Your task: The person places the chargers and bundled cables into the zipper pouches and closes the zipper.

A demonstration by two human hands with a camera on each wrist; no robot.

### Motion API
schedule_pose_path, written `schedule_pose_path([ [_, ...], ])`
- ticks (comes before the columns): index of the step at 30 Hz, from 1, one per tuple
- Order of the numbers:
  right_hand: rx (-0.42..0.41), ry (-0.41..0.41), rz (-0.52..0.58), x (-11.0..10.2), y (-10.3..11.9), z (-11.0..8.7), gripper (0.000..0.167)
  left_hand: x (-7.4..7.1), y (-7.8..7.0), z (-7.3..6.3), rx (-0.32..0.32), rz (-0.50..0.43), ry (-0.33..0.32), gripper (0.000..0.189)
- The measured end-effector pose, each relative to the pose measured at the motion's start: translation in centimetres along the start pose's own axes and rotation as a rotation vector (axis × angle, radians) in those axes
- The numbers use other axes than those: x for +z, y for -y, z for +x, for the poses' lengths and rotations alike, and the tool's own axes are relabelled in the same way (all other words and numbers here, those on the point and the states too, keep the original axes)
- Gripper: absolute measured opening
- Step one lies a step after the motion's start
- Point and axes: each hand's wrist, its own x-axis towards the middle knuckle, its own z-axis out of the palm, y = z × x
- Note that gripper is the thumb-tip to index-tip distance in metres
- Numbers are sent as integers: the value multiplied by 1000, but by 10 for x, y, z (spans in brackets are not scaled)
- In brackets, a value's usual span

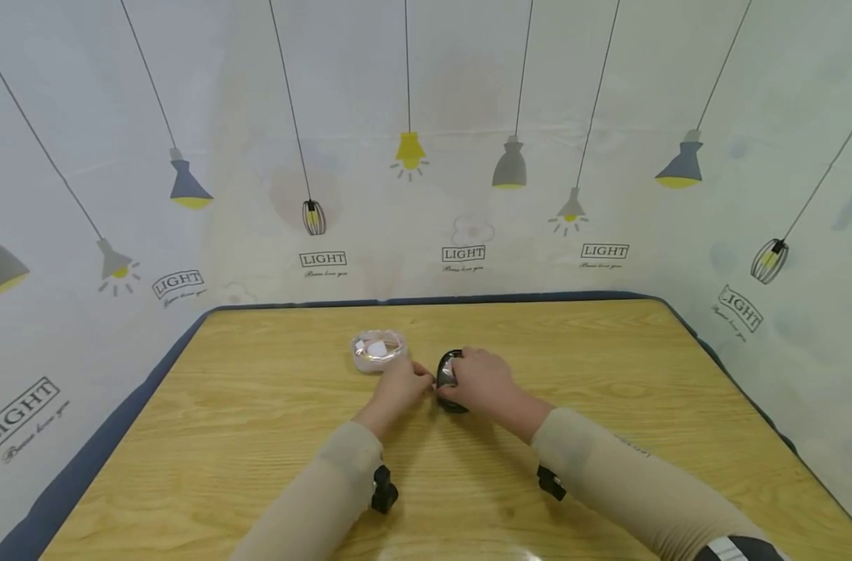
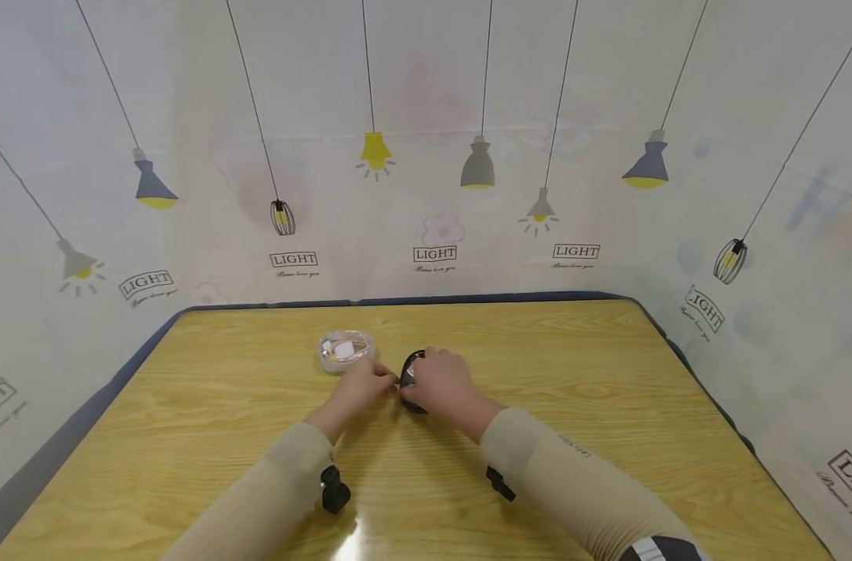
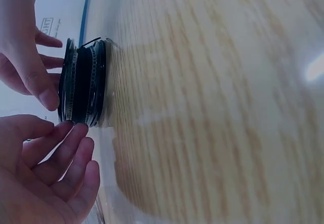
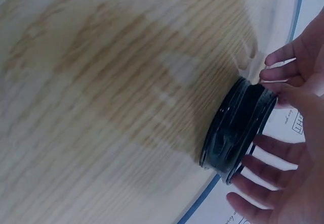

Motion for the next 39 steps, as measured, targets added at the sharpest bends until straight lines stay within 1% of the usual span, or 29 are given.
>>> schedule_pose_path([
  [2,26,7,0,1,0,-1,50,2,0,0,17,3,13,15],
  [4,38,12,-1,1,0,-1,53,2,0,-1,17,-2,29,15],
  [8,7,9,13,-1,-3,-3,43,3,-1,-1,-19,-21,47,16],
  [11,-28,10,44,-2,-6,-3,33,2,-1,-1,-27,-17,41,17],
  [16,-92,4,91,-3,-12,-4,24,-2,1,-4,-45,-7,31,20],
  [19,-121,-20,119,-1,-17,-4,15,-6,3,-8,-66,-11,25,22],
  [22,-158,-61,111,2,-22,-4,7,-10,5,-11,-74,-16,10,21],
  [24,-188,-96,93,3,-25,-4,7,-14,8,-13,-72,-18,0,21],
  [27,-215,-135,85,5,-31,-3,8,-18,12,-15,-89,-32,-11,21],
  [32,-185,-141,114,6,-39,0,10,-25,16,-19,-120,-41,-23,22],
  [39,-153,-154,153,10,-48,7,11,-31,22,-21,-117,-41,-31,23],
])
